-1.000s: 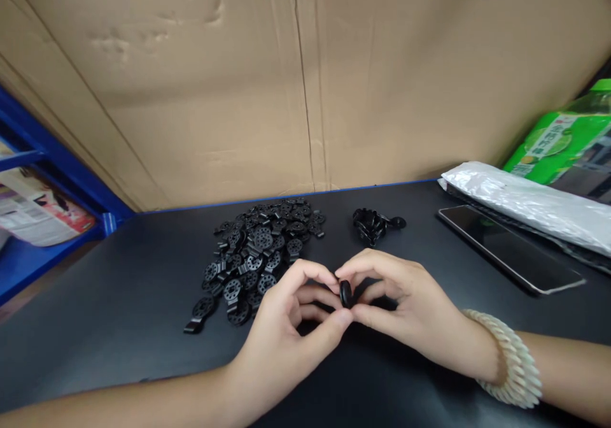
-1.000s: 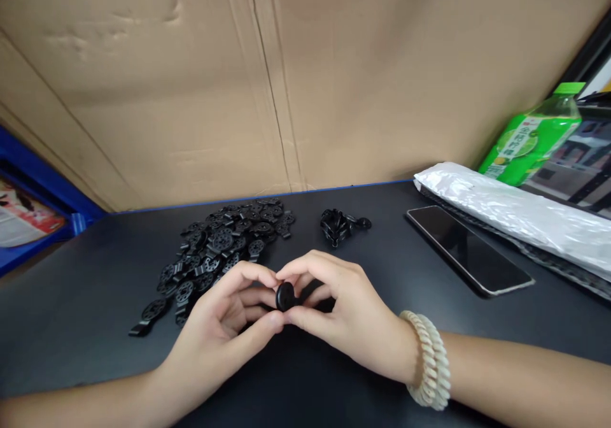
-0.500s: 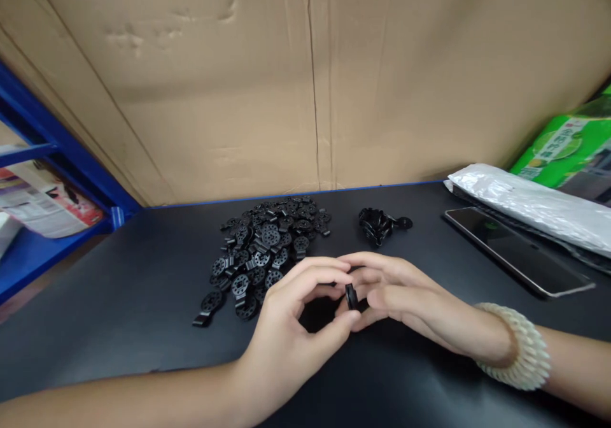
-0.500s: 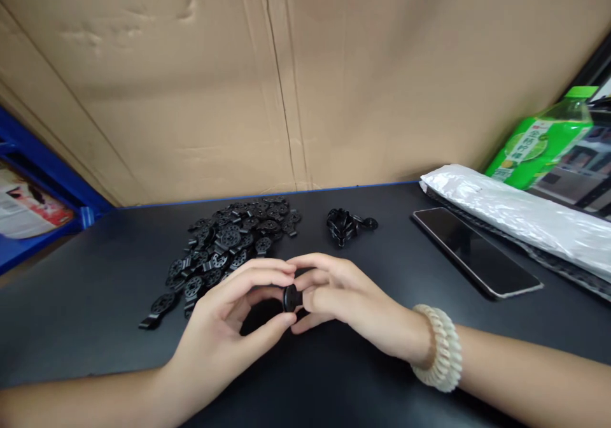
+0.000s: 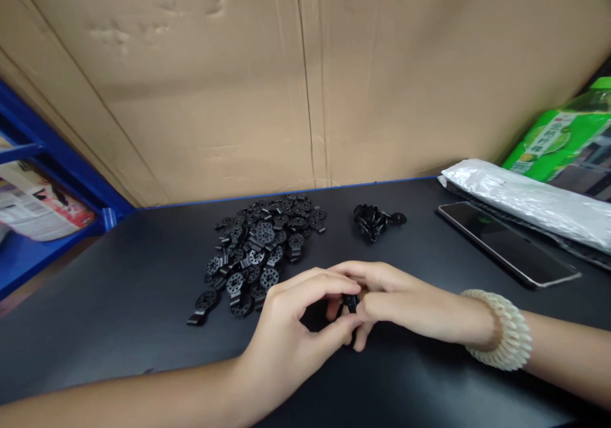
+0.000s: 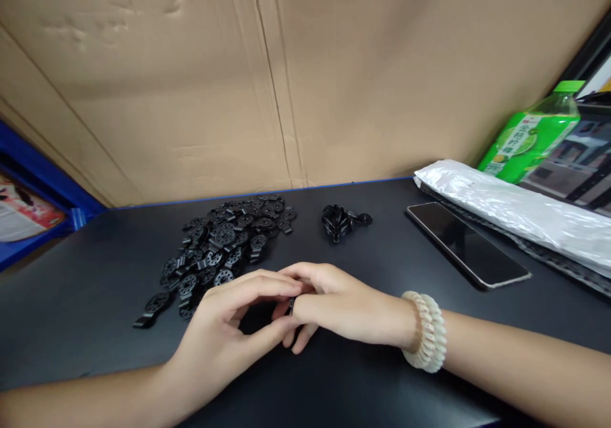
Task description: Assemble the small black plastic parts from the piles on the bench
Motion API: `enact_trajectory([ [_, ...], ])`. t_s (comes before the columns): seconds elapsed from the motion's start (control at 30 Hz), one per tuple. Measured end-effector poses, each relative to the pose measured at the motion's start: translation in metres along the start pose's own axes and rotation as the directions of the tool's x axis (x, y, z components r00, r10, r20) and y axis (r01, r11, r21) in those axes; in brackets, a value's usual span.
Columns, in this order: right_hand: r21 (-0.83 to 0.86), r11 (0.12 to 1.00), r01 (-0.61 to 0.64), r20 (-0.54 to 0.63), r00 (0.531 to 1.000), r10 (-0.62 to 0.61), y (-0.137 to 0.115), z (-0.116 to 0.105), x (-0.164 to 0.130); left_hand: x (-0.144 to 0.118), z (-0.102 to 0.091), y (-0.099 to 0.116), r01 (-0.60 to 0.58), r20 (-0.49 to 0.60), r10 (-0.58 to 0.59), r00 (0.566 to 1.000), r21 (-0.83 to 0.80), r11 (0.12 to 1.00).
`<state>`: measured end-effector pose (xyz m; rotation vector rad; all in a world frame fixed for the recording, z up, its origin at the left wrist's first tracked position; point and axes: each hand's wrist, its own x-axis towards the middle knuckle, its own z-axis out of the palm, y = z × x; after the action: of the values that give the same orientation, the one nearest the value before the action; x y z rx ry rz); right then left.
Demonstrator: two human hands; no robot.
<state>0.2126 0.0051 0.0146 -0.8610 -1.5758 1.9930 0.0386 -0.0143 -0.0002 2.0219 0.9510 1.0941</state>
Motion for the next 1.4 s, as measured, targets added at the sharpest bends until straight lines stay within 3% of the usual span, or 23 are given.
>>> enact_trajectory([
  [0.17,-0.048,0.997,-0.064,-0.025,0.998,0.063,0.004,0.003,0.001,0.001,0.001,0.005,0.012,0.052,-0.009,0.999,-0.055,0.998],
  [0.43,-0.105,0.992,-0.066,-0.117,0.992,0.054,0.005,0.007,0.004,0.000,0.004,0.002,0.112,0.102,-0.098,0.990,-0.138,0.984],
  [0.63,-0.076,0.994,-0.080,-0.100,0.992,0.073,0.003,0.008,0.003,-0.001,0.005,-0.002,0.142,0.055,-0.135,0.989,-0.168,0.976],
  [0.73,-0.077,0.995,-0.056,-0.105,0.993,0.048,0.004,0.009,0.002,-0.001,0.004,-0.004,0.215,0.010,-0.218,0.976,-0.218,0.952],
  [0.9,0.039,0.998,-0.053,0.031,0.998,0.052,0.001,0.000,-0.002,0.003,-0.001,-0.003,0.290,0.068,-0.288,0.955,-0.404,0.867],
  [1.0,0.112,0.993,-0.040,0.048,0.998,0.035,0.000,-0.011,-0.003,0.006,-0.004,-0.002,0.234,-0.023,-0.264,0.964,-0.396,0.888],
  [1.07,0.063,0.998,-0.026,0.026,0.999,0.025,-0.001,-0.017,-0.005,0.008,-0.005,-0.002,0.211,-0.077,-0.254,0.964,-0.361,0.909],
  [1.13,-0.116,0.993,0.021,0.005,1.000,-0.020,-0.002,-0.021,-0.007,0.008,-0.006,-0.004,0.210,-0.064,-0.249,0.966,-0.357,0.910],
  [1.2,-0.411,0.904,0.115,-0.008,0.992,-0.129,-0.004,-0.027,-0.009,0.007,-0.006,-0.006,0.212,-0.041,-0.243,0.969,-0.365,0.906],
  [1.27,-0.709,0.680,0.189,-0.040,0.951,-0.306,-0.008,-0.037,-0.011,0.005,-0.006,-0.008,0.233,-0.032,-0.261,0.965,-0.361,0.903],
  [1.33,-0.894,0.415,0.167,-0.069,0.865,-0.497,-0.012,-0.053,-0.012,0.004,-0.006,-0.008,0.272,-0.028,-0.300,0.954,-0.346,0.898],
  [1.4,-0.967,0.240,0.087,-0.082,0.784,-0.615,-0.015,-0.072,-0.011,0.004,-0.007,-0.009,0.302,-0.014,-0.325,0.946,-0.333,0.893],
])
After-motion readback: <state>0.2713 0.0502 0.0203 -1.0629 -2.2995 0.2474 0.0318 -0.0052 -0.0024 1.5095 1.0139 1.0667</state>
